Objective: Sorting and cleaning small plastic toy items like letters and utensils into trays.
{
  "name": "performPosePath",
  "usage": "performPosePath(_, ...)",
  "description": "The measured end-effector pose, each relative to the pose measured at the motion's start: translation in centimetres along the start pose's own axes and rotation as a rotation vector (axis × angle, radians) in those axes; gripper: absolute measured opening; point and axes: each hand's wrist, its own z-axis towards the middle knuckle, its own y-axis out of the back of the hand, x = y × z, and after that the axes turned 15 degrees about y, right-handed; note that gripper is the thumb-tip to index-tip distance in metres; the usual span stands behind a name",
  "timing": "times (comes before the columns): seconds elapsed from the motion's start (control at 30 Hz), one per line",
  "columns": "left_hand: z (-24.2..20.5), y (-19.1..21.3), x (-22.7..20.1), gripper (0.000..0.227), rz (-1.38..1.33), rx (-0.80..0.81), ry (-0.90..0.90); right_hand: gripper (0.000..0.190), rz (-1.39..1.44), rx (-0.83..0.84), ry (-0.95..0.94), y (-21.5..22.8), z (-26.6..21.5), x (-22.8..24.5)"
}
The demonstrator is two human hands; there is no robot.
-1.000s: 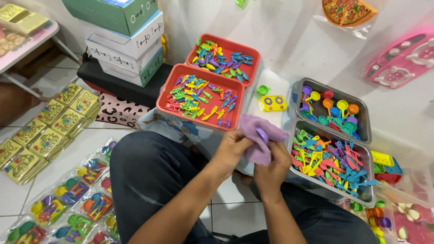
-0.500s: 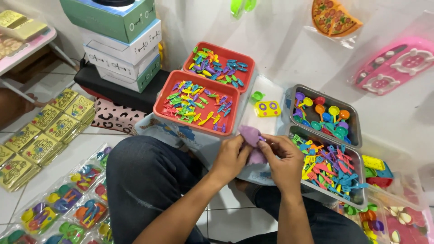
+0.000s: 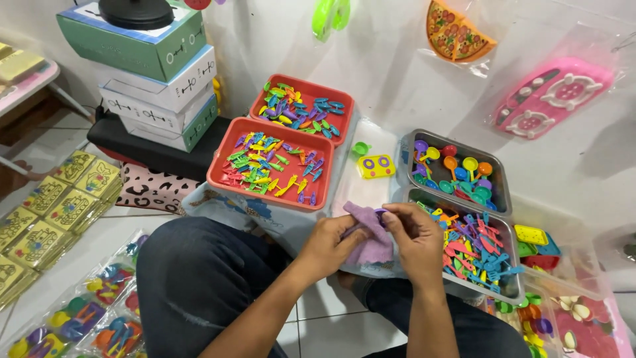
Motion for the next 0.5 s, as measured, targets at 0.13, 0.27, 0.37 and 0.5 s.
performPosePath(0.13, 0.6, -0.7, 2.5, 0.012, -0.079, 0.078, 0.068, 0.017, 0.016, 0.017, -0.022, 0.3, 0.1, 0.1)
performPosePath(0.27, 0.3, -1.3, 2.1, 0.014, -0.125, 0.051, 0.05, 0.016, -0.017, 0.054, -0.02, 1.5, 0.4, -0.2)
performPosePath(0.37, 0.3, -1.1, 1.4, 0.019, -0.069, -0.043, 0.081, 0.017, -0.077, 0.161, -0.01, 1.3, 0.8, 0.8)
performPosePath(0.5, 0.4, -0.9, 1.3, 0.012, 0.067, -0.092, 0.13, 0.02, -0.145, 0.263, 0.047, 0.4, 0.9, 1.7)
